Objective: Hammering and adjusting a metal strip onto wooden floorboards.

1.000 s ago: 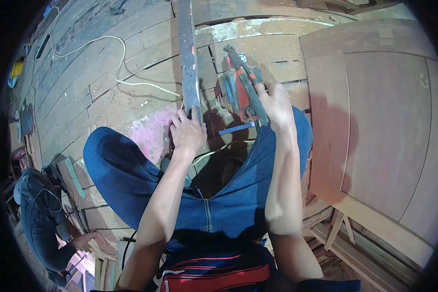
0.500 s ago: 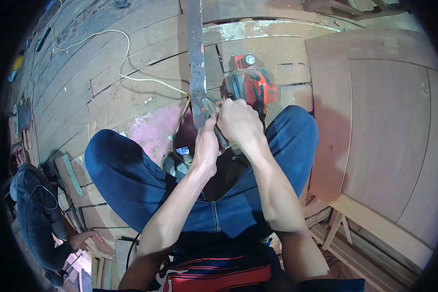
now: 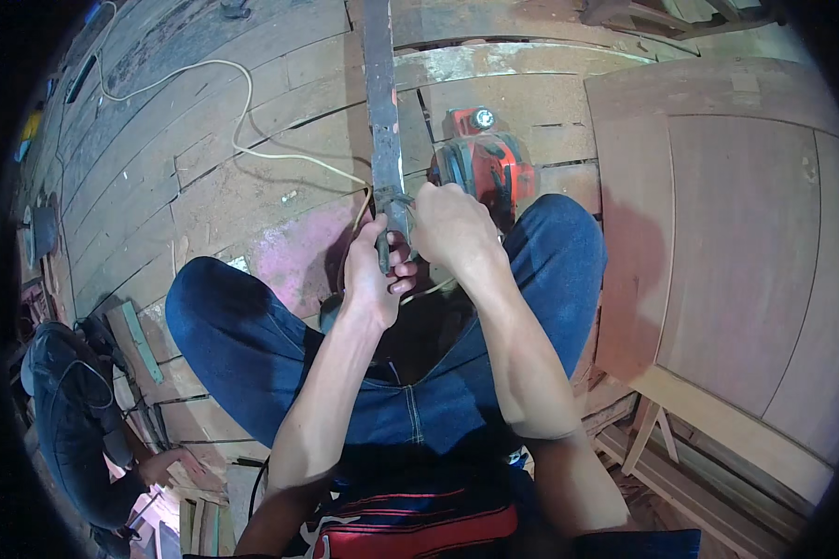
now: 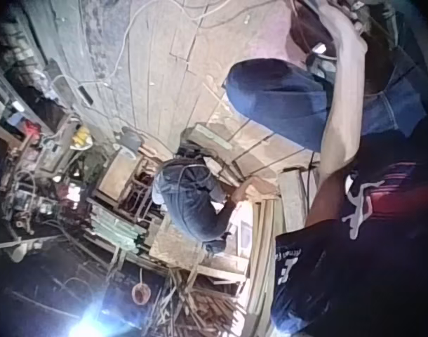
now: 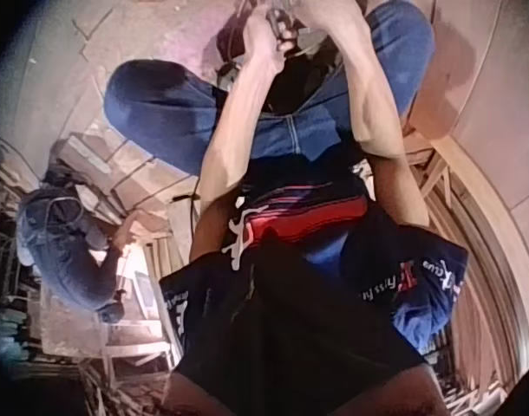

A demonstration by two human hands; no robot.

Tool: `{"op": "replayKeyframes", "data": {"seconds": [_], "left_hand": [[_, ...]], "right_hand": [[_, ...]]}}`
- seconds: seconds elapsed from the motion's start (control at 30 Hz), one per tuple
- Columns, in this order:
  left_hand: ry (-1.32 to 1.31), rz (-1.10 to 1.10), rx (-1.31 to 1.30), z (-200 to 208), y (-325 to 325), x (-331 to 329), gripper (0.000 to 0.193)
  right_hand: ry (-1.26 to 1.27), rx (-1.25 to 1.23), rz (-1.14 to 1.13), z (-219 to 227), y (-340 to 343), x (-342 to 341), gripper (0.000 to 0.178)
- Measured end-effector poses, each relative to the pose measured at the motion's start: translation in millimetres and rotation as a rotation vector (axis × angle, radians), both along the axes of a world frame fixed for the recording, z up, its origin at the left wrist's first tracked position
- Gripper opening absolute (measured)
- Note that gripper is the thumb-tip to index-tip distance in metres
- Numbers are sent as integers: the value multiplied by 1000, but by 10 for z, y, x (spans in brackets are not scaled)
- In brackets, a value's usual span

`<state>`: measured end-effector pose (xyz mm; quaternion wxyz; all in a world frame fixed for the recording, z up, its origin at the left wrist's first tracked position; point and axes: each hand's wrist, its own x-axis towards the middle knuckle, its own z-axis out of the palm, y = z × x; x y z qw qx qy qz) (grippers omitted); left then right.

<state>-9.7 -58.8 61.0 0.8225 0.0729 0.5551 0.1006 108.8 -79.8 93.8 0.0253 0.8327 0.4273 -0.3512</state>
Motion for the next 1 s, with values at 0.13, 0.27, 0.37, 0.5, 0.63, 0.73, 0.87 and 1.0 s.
{"op": "replayKeyframes", "data": {"seconds": [0.13,0.27,0.37,0.5,0.63,0.73,0.87,1.0], "left_hand": [[-63,-4,-29,-25,78,-60,32],[-106,29,-51,-89,165,-65,31],[-189,32,-97,-129,227,-87,30],[-210,9,-92,-66,377,-111,30],[-209,-159,-32,-25,491,-62,25],[-306,-161,-36,-98,504,-37,21],[-399,-155,-105,-139,623,10,21],[-360,-236,-33,-152,690,93,23]], "right_hand": [[-19,23,5,-29,30,5,23],[-4,-6,-6,-51,106,45,26],[-13,34,-2,-106,91,55,24],[93,55,65,19,187,121,27],[522,-15,-98,244,367,263,40],[588,48,-120,219,342,249,42],[603,469,-114,-5,262,218,46],[294,495,37,-249,339,217,44]]}}
